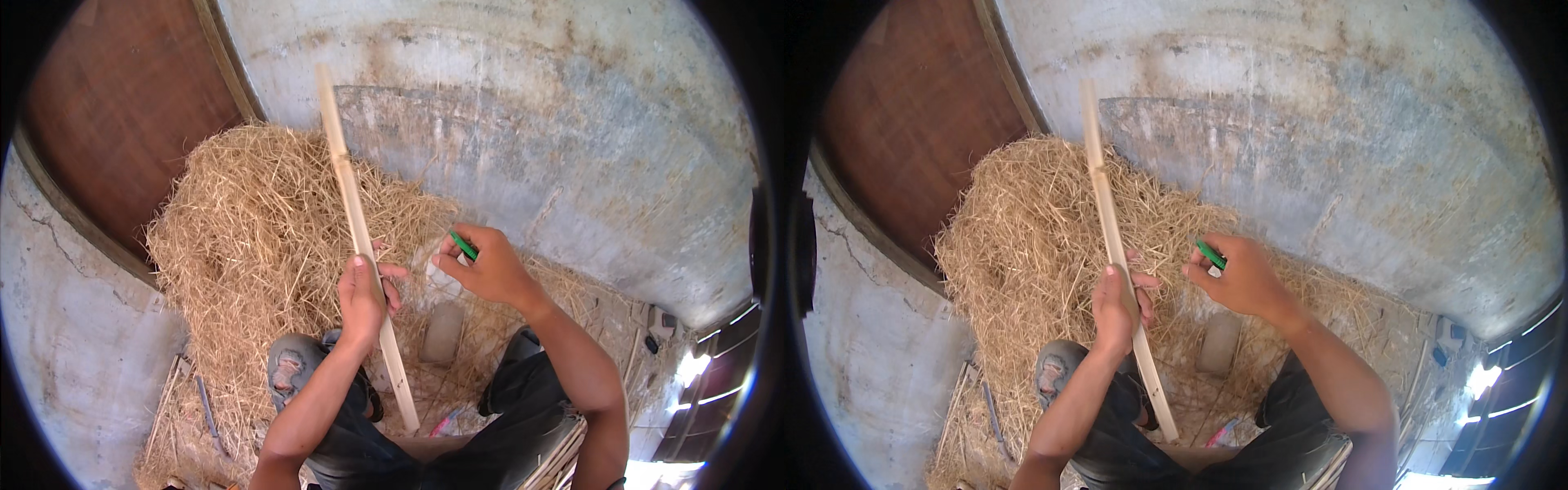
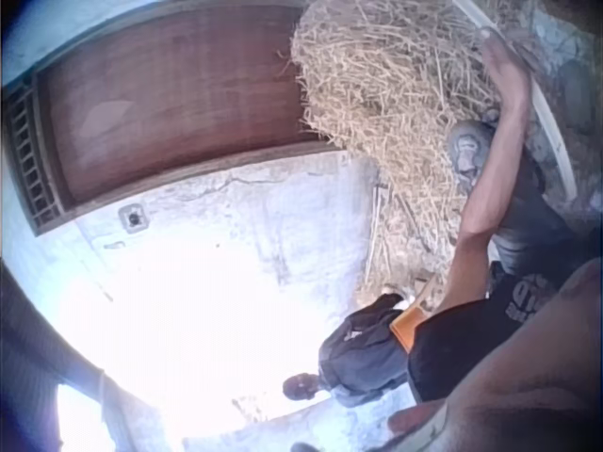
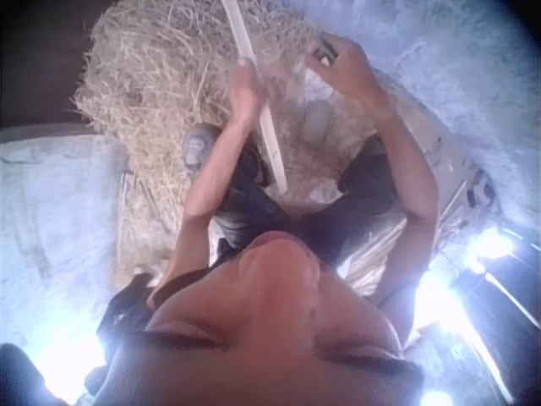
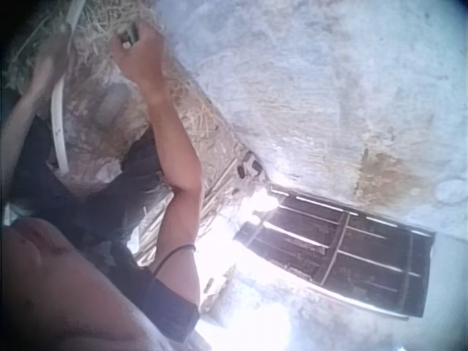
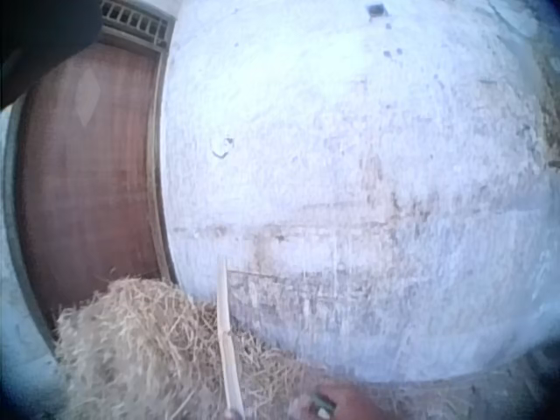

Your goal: The person uses a small green folding knife and a large blade to whittle and split thin pieces of wood while sitting near a pile of straw.

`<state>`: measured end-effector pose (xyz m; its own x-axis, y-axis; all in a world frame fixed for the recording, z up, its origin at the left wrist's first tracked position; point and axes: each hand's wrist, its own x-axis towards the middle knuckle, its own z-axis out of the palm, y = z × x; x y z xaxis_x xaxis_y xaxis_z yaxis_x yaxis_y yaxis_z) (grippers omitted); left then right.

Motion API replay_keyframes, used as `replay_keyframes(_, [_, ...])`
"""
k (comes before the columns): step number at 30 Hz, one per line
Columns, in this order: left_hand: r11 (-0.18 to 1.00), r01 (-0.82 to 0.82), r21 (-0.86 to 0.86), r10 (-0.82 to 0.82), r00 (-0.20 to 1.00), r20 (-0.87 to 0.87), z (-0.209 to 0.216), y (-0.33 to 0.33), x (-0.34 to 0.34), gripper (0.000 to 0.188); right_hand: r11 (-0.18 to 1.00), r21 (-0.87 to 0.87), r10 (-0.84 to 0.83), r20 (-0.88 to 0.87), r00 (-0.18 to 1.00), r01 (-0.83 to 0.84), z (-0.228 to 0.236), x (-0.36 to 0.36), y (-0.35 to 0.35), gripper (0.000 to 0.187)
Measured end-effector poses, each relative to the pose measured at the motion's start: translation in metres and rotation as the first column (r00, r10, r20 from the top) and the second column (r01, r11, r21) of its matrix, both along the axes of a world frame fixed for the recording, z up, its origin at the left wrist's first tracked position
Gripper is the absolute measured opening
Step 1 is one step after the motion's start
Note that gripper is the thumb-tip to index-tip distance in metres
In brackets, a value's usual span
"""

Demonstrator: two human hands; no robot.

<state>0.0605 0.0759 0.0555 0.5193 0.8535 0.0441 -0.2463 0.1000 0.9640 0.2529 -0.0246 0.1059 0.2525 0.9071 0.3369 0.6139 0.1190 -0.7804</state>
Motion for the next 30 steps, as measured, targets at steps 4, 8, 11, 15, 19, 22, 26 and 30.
replay_keyframes(4, [0.974,-0.22,0.044,0.215,0.971,0.102,0.003,0.01,-0.001,0.053,0.982,-0.153,0.114,0.026,0.993,-0.109,-0.001,-0.002,-0.005,0.028])
replay_keyframes(8, [0.923,-0.383,0.045,0.365,0.905,0.22,0.001,0.02,0.0,0.048,0.921,-0.259,0.28,-0.08,0.957,-0.291,-0.012,-0.001,-0.015,0.036])
replay_keyframes(11, [0.913,-0.402,0.07,0.372,0.89,0.262,0.0,0.022,-0.002,0.047,0.879,-0.332,0.33,-0.089,0.94,-0.341,-0.01,-0.003,-0.022,0.037])
replay_keyframes(15, [0.915,-0.396,0.081,0.368,0.899,0.236,0.002,0.02,-0.003,0.047,0.889,-0.346,0.331,0.032,0.943,-0.301,-0.023,0.006,-0.023,0.033])
replay_keyframes(19, [0.952,-0.247,0.18,0.205,0.953,0.222,-0.004,0.019,-0.005,0.063,0.916,-0.364,0.213,0.085,0.973,-0.168,-0.023,0.018,-0.026,0.025])
replay_keyframes(22, [0.98,-0.038,0.194,-0.021,0.955,0.296,-0.004,0.026,-0.016,0.084,0.936,-0.348,0.08,0.052,0.995,-0.057,-0.021,0.042,-0.028,0.018])
replay_keyframes(26, [0.936,0.338,0.1,-0.348,0.839,0.418,0.013,0.041,-0.037,0.104,0.956,-0.291,-0.034,0.029,0.999,0.041,-0.026,0.097,-0.038,0.013])
replay_keyframes(30, [0.662,0.742,0.11,-0.685,0.538,0.491,0.022,0.042,-0.054,0.096,0.945,-0.276,-0.186,-0.005,0.982,0.178,-0.033,0.148,-0.06,0.011])
